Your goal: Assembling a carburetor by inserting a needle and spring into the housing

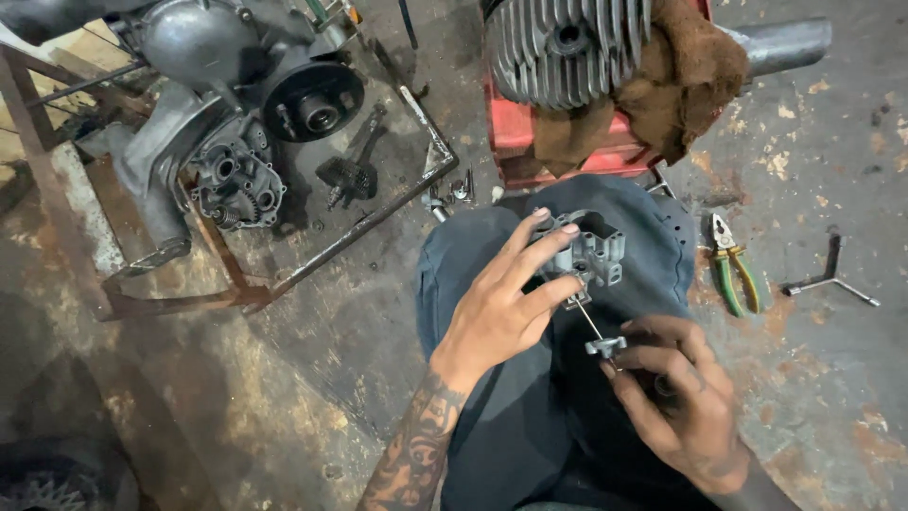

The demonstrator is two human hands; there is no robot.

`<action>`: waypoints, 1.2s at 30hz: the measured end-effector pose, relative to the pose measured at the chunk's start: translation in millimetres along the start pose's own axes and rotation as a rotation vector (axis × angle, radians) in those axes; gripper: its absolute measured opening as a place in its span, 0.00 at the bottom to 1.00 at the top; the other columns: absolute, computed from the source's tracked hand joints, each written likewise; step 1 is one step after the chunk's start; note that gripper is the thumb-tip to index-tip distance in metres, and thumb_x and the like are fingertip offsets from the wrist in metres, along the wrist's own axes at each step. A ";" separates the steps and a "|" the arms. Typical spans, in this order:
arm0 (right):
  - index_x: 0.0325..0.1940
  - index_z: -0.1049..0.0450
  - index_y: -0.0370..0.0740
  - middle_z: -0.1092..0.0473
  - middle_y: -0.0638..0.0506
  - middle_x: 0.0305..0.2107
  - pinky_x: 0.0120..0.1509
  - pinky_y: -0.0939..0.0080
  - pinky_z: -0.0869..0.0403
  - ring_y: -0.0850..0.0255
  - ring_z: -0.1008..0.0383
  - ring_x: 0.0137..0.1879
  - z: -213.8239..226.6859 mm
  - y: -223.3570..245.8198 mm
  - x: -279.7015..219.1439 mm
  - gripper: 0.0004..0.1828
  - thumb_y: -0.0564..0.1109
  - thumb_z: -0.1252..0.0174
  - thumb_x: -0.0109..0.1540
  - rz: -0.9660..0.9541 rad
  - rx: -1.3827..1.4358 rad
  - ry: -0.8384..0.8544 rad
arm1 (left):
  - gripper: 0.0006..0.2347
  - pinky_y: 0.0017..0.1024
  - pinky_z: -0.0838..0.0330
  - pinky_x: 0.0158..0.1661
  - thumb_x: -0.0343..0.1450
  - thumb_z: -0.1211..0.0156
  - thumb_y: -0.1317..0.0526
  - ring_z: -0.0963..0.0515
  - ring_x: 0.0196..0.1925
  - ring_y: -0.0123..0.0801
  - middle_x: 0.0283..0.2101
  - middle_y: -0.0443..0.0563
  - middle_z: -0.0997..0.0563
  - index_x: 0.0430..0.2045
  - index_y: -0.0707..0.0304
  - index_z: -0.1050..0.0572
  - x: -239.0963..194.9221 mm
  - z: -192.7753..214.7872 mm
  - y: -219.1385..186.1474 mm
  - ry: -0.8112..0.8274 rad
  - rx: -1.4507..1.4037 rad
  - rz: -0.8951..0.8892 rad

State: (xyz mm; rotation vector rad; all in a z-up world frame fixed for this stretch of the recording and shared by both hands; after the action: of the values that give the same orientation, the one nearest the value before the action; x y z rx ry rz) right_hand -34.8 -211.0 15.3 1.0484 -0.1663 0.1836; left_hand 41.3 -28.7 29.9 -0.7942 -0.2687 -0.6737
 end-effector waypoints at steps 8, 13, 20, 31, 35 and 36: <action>0.39 0.26 0.36 0.27 0.41 0.49 0.51 0.60 0.24 0.56 0.23 0.46 0.7 0.3 3.3 0.13 0.36 0.32 0.52 0.009 0.046 0.022 | 0.11 0.46 0.30 0.71 0.67 0.35 0.71 0.33 0.74 0.58 0.67 0.51 0.33 0.41 0.58 0.25 2.5 0.3 -1.9 -0.006 0.023 0.003; 0.38 0.25 0.36 0.26 0.44 0.47 0.49 0.63 0.24 0.58 0.23 0.45 -2.8 -3.8 6.1 0.12 0.36 0.33 0.52 -0.033 0.097 0.043 | 0.10 0.45 0.29 0.69 0.69 0.34 0.71 0.32 0.73 0.59 0.66 0.51 0.32 0.41 0.58 0.25 2.5 -0.5 -1.5 -0.019 0.017 0.005; 0.49 0.30 0.36 0.28 0.48 0.46 0.37 0.69 0.29 0.66 0.30 0.33 -9.1 -13.6 6.9 0.25 0.38 0.29 0.50 -0.109 0.116 0.008 | 0.12 0.45 0.28 0.69 0.68 0.33 0.71 0.31 0.73 0.60 0.66 0.52 0.32 0.43 0.57 0.26 2.6 1.2 -1.5 -0.036 0.015 0.006; 0.50 0.37 0.35 0.31 0.33 0.46 0.44 0.57 0.33 0.54 0.36 0.40 2.9 -79.0 2.6 0.24 0.29 0.59 0.50 -0.424 1.288 -0.287 | 0.14 0.46 0.30 0.68 0.65 0.33 0.72 0.32 0.73 0.60 0.65 0.53 0.31 0.42 0.58 0.26 5.5 3.9 -3.1 -0.014 -0.011 -0.001; 0.52 0.35 0.36 0.31 0.34 0.48 0.57 0.47 0.31 0.49 0.31 0.48 13.4 -80.9 6.2 0.20 0.28 0.55 0.57 -0.597 1.399 -0.174 | 0.16 0.48 0.30 0.68 0.64 0.33 0.72 0.32 0.72 0.62 0.65 0.53 0.31 0.43 0.58 0.26 4.4 1.7 -1.7 -0.021 -0.016 -0.008; 0.56 0.35 0.35 0.31 0.31 0.54 0.67 0.38 0.28 0.44 0.26 0.56 14.8 -81.5 6.5 0.20 0.28 0.54 0.61 -0.647 1.404 -0.141 | 0.16 0.48 0.29 0.68 0.64 0.33 0.72 0.32 0.73 0.61 0.66 0.52 0.32 0.43 0.56 0.27 4.0 1.5 -0.5 -0.021 -0.005 -0.003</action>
State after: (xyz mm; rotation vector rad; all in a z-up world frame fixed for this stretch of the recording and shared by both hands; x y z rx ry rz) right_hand -10.5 -263.1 -44.8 2.4447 0.2362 -0.4470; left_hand 44.1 -29.6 33.1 -0.8058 -0.2871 -0.6692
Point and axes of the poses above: each hand's wrist, its own x-axis towards the middle knuckle, its own z-axis out of the back of the hand, y = z × x, the point moved 6 cm from there along x, towards the middle knuckle
